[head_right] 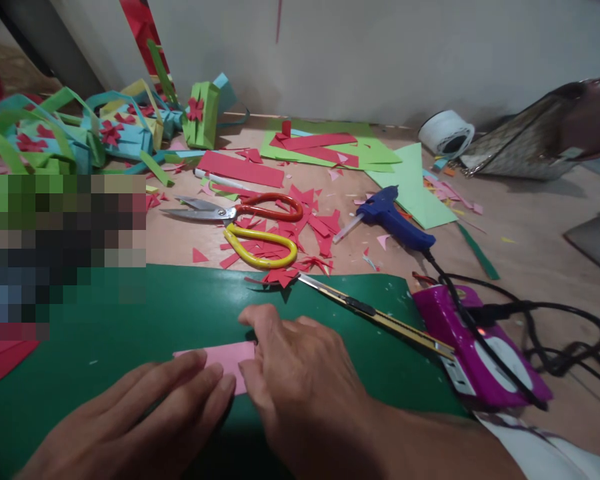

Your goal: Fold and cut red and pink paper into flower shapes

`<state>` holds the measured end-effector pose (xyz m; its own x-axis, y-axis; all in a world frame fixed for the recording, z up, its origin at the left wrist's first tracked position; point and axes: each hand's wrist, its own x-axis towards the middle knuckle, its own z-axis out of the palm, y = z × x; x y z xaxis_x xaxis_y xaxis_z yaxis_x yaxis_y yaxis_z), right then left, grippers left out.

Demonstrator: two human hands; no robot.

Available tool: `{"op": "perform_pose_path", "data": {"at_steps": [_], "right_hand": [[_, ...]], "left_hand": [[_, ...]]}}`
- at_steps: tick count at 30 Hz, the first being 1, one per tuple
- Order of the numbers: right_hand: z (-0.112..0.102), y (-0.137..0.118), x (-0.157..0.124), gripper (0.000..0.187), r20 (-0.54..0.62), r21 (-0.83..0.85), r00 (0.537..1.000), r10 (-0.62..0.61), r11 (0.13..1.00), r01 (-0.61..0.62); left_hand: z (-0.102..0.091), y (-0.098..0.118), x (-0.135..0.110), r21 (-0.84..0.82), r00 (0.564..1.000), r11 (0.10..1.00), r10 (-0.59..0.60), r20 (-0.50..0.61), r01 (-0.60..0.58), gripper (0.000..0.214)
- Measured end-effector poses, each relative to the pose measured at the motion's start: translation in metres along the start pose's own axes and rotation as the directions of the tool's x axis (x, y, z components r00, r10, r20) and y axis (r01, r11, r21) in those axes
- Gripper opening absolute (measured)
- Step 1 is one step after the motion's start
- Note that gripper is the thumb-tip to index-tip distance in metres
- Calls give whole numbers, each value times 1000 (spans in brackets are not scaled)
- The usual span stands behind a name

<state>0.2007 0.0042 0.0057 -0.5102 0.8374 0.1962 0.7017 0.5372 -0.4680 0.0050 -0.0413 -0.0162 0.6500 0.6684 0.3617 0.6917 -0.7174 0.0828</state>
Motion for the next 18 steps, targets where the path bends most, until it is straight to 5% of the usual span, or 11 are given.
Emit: {"op": "perform_pose_path", "data": {"at_steps": [6, 12, 18], "right_hand": [[-2, 6, -7, 8, 22, -85, 991, -130, 988, 132], [-11, 4, -12, 29, 103, -279, 913, -394, 870, 407], [-11, -4, -16, 24, 171, -385, 908, -383, 822, 419]], "left_hand": [[-8, -2, 6, 2, 999, 1000, 18, 41, -18, 34], [-8, 0, 8, 42, 997, 999, 19, 81, -23, 32], [-5, -3, -3, 90, 997, 994, 65, -35, -62, 33]]}}
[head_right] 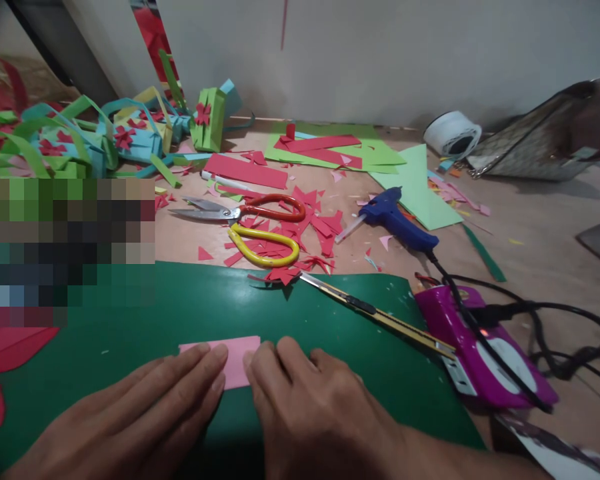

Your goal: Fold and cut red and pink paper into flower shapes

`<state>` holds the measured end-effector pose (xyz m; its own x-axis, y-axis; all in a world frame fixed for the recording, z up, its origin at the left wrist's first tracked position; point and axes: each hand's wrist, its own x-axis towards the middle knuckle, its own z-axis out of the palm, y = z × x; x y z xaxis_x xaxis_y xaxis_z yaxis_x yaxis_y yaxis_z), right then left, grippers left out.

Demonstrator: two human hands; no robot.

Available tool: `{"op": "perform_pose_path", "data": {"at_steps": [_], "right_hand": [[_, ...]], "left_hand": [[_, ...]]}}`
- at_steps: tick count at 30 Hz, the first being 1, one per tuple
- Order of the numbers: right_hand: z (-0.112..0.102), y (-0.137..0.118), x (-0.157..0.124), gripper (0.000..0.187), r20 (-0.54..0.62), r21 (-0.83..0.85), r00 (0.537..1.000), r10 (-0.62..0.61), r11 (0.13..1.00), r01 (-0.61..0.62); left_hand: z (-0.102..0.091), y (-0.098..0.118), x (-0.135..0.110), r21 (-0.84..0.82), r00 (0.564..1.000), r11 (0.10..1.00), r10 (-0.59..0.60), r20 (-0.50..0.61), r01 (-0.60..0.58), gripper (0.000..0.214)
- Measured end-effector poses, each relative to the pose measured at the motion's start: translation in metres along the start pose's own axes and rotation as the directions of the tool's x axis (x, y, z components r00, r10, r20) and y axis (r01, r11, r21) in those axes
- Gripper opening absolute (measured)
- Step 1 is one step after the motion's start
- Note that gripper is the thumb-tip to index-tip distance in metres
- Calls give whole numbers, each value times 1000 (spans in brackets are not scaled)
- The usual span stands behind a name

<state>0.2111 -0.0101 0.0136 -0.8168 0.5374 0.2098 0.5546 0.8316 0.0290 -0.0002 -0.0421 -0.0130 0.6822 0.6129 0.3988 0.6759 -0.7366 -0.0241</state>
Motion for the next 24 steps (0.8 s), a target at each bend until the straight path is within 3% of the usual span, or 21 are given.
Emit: {"op": "perform_pose_path", "data": {"at_steps": [2, 5, 11, 18, 24], "right_hand": [[2, -2, -2, 25, -2, -10, 1000, -5, 1000, 5], [2, -1, -5, 31, -38, 12, 998, -45, 999, 45], [-3, 7, 4, 34, -77, 199, 992, -102, 973, 115], [-2, 11, -6, 28, -44, 171, 994, -99, 980, 105], [-4, 16, -23, 31, -49, 89, 995, -82, 992, 86]], "left_hand": [[0, -2, -4, 28, 996, 996, 81, -36, -80, 30], [-4, -3, -4, 7, 996, 997, 79, 42, -80, 31], [-14, -8, 2, -36, 985, 987, 159, 71, -157, 34], [-11, -3, -8, -98, 999, 995, 28, 17, -26, 32], [-8, -2, -15, -70, 1000, 998, -6, -9, 5, 31]]}}
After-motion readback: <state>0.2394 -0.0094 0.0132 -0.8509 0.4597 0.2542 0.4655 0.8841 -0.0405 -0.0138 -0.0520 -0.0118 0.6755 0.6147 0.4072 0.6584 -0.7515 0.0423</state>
